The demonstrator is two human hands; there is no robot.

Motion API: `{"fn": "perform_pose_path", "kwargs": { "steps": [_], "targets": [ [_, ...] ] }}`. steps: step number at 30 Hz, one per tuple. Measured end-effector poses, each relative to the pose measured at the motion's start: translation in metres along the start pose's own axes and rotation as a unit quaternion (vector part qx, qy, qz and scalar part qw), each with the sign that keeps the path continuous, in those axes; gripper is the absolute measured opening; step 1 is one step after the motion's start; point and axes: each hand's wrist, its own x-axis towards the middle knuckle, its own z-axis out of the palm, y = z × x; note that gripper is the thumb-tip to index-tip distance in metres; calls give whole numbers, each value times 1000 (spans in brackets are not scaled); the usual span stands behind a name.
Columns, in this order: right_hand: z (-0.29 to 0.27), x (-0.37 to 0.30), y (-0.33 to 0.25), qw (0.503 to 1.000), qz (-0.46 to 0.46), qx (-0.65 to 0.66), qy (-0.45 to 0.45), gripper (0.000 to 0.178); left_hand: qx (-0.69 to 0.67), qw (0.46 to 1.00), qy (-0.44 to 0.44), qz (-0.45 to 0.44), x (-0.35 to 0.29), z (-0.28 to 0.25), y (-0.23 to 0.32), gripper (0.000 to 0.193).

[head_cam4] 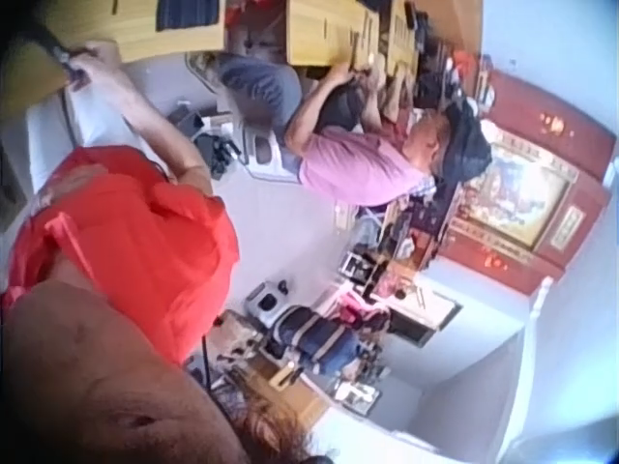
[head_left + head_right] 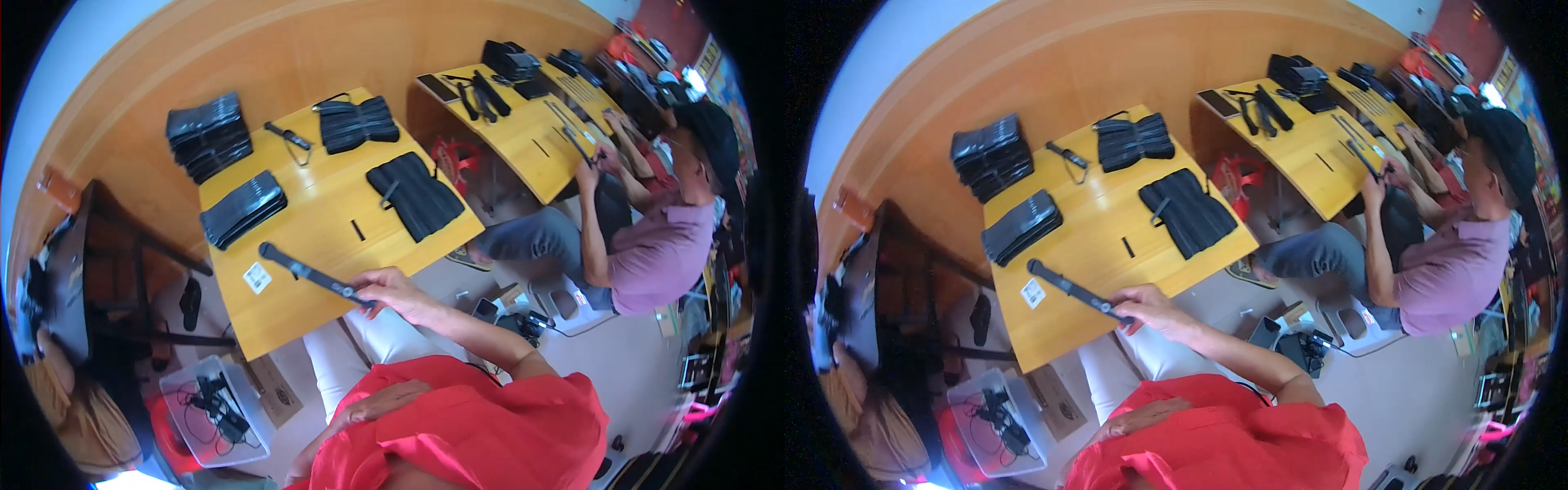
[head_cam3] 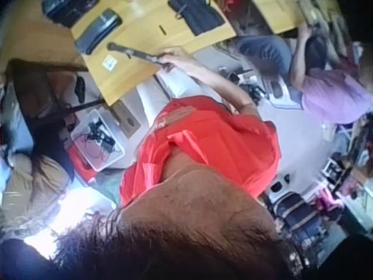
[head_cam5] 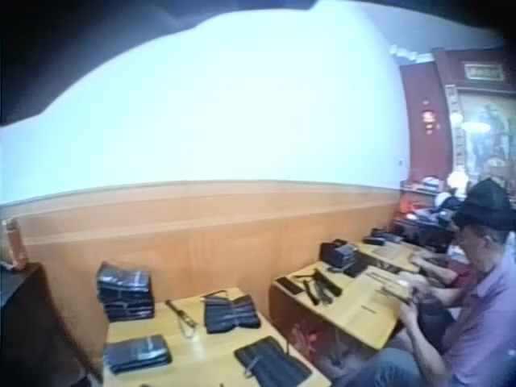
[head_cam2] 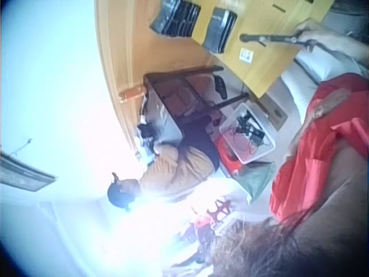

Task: Manually assembling and inspecting black elastic straps by attaching plastic buckles at a workshop table.

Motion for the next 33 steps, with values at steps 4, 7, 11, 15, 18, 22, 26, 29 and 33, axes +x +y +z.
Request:
{"fn": "perform_pose_path", "kwargs": {
  "steps": [4, 7, 11, 15, 18, 22, 26, 29, 33],
  "targets": [
    [7, 2, -5, 1000, -1, -18, -19, 30, -51, 998, 0, -39, 2, -8, 21, 43],
    [11, 6, -5, 999, 9, -18, -25, 30, -89, 994, 22, -61, -5, -13, 36, 43],
    [19, 7, -3, 997, 32, 19, -65, 28, -2, 979, 187, -83, -9, 1, 83, 38],
    [32, -1, -3, 995, 42, 38, -84, 30, 98, 937, 323, 95, 5, -3, 121, 51],
    [51, -4, 2, 987, 42, 96, -126, 26, 51, 932, 337, 125, 10, 4, 121, 49],
    [61, -1, 22, 992, 15, 100, -78, 11, 7, 890, 440, 118, 10, 6, 110, 33],
    [64, -10, 18, 920, -277, -277, 7, 15, -35, 851, 501, 152, 9, 3, 113, 20],
    [63, -10, 18, 888, -331, -316, -48, 19, -34, 852, 509, 117, 2, -5, 118, 19],
    [59, -5, 23, 903, -302, -299, -59, 17, -51, 867, 481, 115, 1, -1, 119, 20]
  ]
}}
